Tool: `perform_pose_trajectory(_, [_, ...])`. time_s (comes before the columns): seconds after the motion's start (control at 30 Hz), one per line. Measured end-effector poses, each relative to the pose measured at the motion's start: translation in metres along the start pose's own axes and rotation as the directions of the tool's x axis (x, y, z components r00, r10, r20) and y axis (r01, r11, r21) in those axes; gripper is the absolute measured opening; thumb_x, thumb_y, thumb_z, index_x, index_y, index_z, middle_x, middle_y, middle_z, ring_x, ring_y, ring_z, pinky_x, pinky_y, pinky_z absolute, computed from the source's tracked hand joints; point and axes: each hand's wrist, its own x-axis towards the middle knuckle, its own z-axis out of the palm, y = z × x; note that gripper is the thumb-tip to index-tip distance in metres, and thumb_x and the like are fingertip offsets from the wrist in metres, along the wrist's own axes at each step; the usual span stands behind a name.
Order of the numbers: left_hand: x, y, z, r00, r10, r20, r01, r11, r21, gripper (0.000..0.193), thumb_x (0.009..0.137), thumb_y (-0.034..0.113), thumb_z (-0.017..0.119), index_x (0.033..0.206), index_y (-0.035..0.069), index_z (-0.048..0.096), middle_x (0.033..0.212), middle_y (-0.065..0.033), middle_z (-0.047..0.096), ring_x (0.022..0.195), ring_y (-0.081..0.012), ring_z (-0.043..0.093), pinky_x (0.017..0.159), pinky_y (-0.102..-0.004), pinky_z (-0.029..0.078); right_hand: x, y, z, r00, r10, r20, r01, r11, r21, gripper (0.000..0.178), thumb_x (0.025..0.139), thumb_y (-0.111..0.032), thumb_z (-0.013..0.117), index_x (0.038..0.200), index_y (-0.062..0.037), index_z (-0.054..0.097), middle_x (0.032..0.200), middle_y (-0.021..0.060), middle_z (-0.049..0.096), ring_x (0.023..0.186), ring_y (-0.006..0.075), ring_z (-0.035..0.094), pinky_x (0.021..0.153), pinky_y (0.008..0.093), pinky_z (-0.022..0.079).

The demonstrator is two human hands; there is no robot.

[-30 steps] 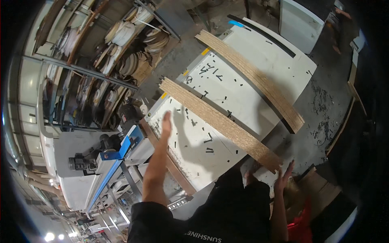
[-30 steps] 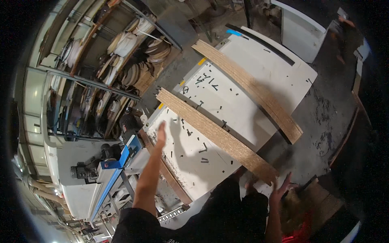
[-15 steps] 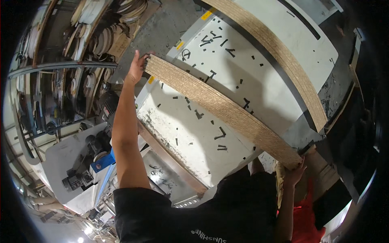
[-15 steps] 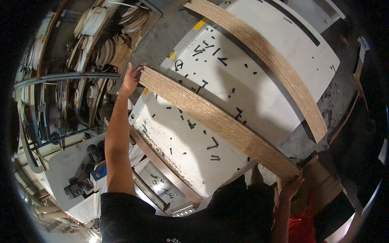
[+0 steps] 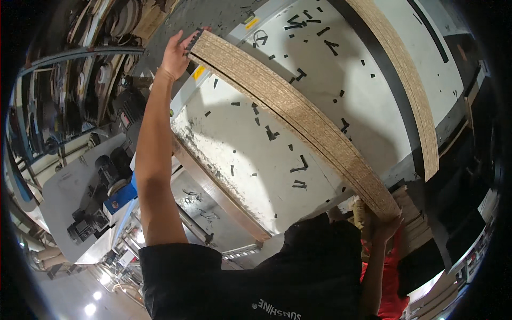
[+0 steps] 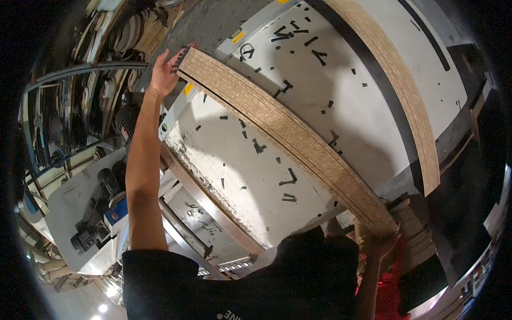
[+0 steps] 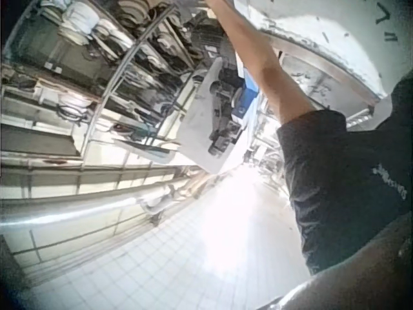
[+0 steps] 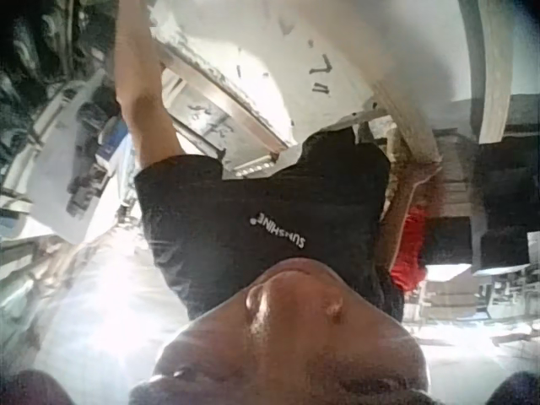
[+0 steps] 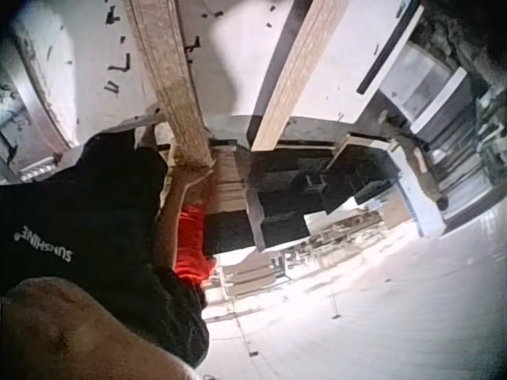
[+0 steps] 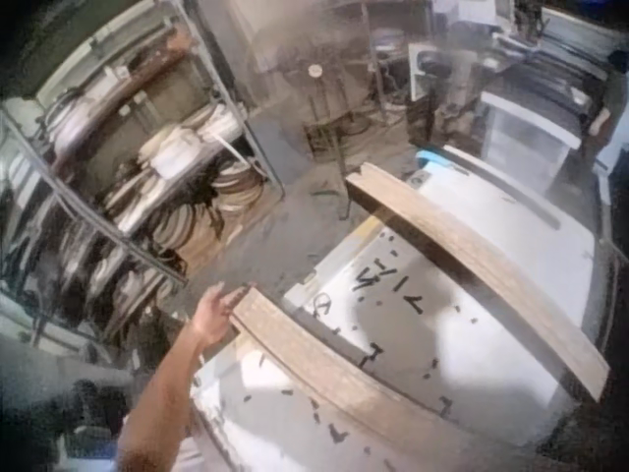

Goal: The person organizes and processes wood and laminated planks in a factory, picking them up from a workbench, placing them onto an industrial edge-banding machine, and stacking finished components onto a pallet.

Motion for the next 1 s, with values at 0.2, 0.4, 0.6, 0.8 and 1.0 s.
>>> perform_pose_trajectory(0.2, [0.002,0.001,-0.006,0.999,0.029,0.015,-0.028,0.998,-0.062,0.090,0.102,0.073,0.037,0.167,0.012,0.046,0.166,-0.0114,0.053,0.154,-0.0289,0.047,0.131,-0.0448,0.027,-0.015,-0.111,0.057,0.819,-0.542,0.189,0.552,0.656,-0.514,0.136,0.076,-0.075,0.084,0.173,-0.0067,0.017,0.175,0.0262,0.024,0.163,0.0465,0.020,0.131,0.0640,0.022])
perform_pose_trajectory(0.4, [0.021,-0.016,-0.005,0.988,0.148,0.032,-0.136,0.961,-0.241,0.091,0.096,0.064,0.038,0.162,0.002,0.048,0.160,-0.0205,0.056,0.149,-0.0358,0.052,0.127,-0.0488,0.037,-0.015,-0.196,0.181,0.624,-0.489,0.609,0.777,0.309,-0.548,0.142,0.070,-0.066,0.093,0.171,-0.0005,0.017,0.169,0.0272,0.034,0.159,0.0448,0.031,0.130,0.0635,0.025])
perform_pose_trajectory(0.6, [0.043,-0.047,-0.029,0.982,0.188,-0.026,-0.181,0.890,-0.417,0.078,0.097,0.058,0.033,0.130,-0.003,0.067,0.137,-0.0242,0.070,0.131,-0.0409,0.064,0.115,-0.0539,0.049,-0.007,-0.178,0.211,0.671,-0.432,0.603,0.739,0.328,-0.588,0.117,0.074,-0.045,0.093,0.162,-0.0021,0.030,0.150,0.0228,0.049,0.138,0.0413,0.051,0.114,0.0609,0.039])
perform_pose_trajectory(0.8, [0.046,-0.020,-0.034,0.987,0.004,0.161,0.058,0.924,-0.379,0.073,0.105,0.057,0.030,0.140,0.003,0.065,0.145,-0.0223,0.066,0.134,-0.0373,0.062,0.118,-0.0529,0.047,-0.007,-0.172,0.207,0.689,-0.404,0.601,0.720,0.288,-0.631,0.114,0.072,-0.038,0.095,0.158,-0.0017,0.030,0.146,0.0217,0.051,0.133,0.0418,0.052,0.111,0.0611,0.040])
perform_pose_trajectory(1.0, [0.072,0.010,-0.014,0.968,-0.202,0.146,0.163,0.957,0.241,0.081,0.110,0.072,0.037,0.147,0.005,0.066,0.151,-0.0125,0.063,0.125,-0.0272,0.067,0.108,-0.0446,0.056,-0.003,-0.167,0.207,0.656,-0.419,0.628,0.752,0.301,-0.586,0.119,0.071,-0.043,0.096,0.160,-0.0003,0.028,0.146,0.0260,0.049,0.135,0.0450,0.051,0.111,0.0635,0.040])
